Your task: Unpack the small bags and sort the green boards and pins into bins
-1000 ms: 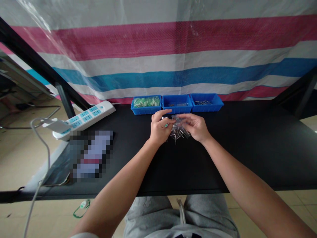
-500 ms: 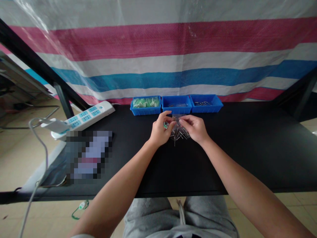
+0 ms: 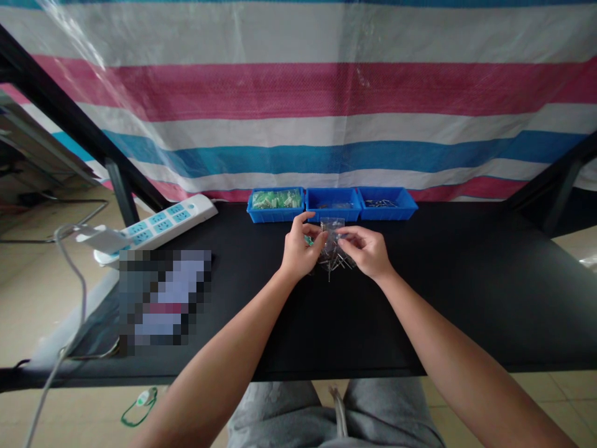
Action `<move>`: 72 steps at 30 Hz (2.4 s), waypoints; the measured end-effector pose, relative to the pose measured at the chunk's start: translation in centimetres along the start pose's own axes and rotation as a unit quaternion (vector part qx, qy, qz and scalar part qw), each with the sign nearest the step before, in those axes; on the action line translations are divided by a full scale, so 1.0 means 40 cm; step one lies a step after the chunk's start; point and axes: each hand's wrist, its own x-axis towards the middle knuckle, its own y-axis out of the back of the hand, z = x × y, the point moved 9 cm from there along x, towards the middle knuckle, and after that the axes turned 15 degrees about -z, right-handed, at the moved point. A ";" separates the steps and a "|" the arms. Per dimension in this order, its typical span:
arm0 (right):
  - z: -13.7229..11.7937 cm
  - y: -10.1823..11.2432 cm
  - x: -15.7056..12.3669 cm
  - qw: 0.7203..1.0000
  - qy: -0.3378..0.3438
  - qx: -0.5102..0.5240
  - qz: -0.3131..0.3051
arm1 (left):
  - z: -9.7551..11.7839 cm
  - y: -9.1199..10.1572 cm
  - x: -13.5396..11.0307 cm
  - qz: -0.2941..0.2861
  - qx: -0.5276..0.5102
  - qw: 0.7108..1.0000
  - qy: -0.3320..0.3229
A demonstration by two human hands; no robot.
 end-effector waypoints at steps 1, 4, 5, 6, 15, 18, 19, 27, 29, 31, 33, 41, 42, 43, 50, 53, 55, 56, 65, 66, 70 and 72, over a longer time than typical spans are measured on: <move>0.003 0.002 0.000 1.000 -0.004 0.015 0.003 | 0.001 0.003 0.000 0.003 0.010 1.000 -0.001; 0.014 0.020 0.005 0.998 -0.015 0.056 0.038 | 0.001 0.021 0.002 0.019 0.063 0.998 -0.003; 0.018 0.029 0.007 0.996 -0.019 0.064 0.053 | -0.001 0.029 0.003 0.025 0.084 0.996 0.000; 0.022 0.038 0.011 0.995 -0.023 0.069 0.067 | -0.005 0.036 0.004 0.030 0.104 0.994 0.007; 0.037 0.078 0.079 0.993 -0.058 0.067 0.084 | -0.043 0.059 0.014 0.036 0.146 0.985 0.082; 0.028 0.073 0.112 0.995 -0.060 0.059 0.062 | -0.049 0.052 0.015 0.023 0.147 0.985 0.086; 0.025 0.071 0.123 0.995 -0.057 0.058 0.051 | -0.051 0.049 0.016 0.017 0.147 0.985 0.088; 0.042 0.122 0.110 0.995 -0.063 0.010 0.074 | -0.055 0.041 0.019 -0.009 0.158 0.983 0.095; 0.038 0.138 0.080 0.993 -0.040 -0.025 0.111 | -0.054 0.037 0.020 -0.015 0.159 0.983 0.093; 0.031 0.139 0.053 0.988 -0.015 -0.077 0.130 | -0.054 0.034 0.021 -0.020 0.164 0.982 0.091; 0.026 0.131 0.034 0.983 0.006 -0.128 0.134 | -0.053 0.033 0.022 -0.025 0.174 0.981 0.087; 0.048 0.096 0.035 0.978 0.001 -0.197 0.062 | -0.055 0.029 0.021 -0.042 0.205 0.975 0.071; 0.049 0.092 0.038 0.978 -0.001 -0.204 0.052 | -0.056 0.026 0.021 -0.045 0.208 0.975 0.069; 0.049 0.087 0.040 0.976 -0.002 -0.213 0.042 | -0.058 0.023 0.020 -0.048 0.209 0.974 0.067; 0.044 0.039 0.046 0.958 -0.009 -0.281 -0.051 | -0.062 0.013 0.018 -0.053 0.209 0.975 0.051; 0.048 0.030 0.046 0.955 -0.015 -0.289 -0.061 | -0.060 0.012 0.018 -0.056 0.208 0.975 0.050; 0.048 0.029 0.047 0.954 -0.015 -0.293 -0.055 | -0.058 0.011 0.019 -0.057 0.209 0.975 0.051; 0.047 0.029 0.047 0.955 -0.015 -0.293 -0.051 | -0.057 0.011 0.019 -0.057 0.209 0.975 0.049; 0.048 0.081 0.041 0.963 -0.023 -0.267 0.034 | -0.044 0.013 0.019 -0.051 0.210 0.976 0.038; 0.050 0.091 0.039 0.965 -0.023 -0.254 0.052 | -0.042 0.014 0.018 -0.050 0.209 0.976 0.037; 0.068 0.118 0.035 0.985 -0.025 -0.140 0.102 | -0.036 0.014 0.018 -0.051 0.208 0.976 0.035; 0.080 0.116 0.037 0.993 -0.033 -0.047 0.103 | -0.031 0.018 0.018 -0.047 0.209 0.976 0.037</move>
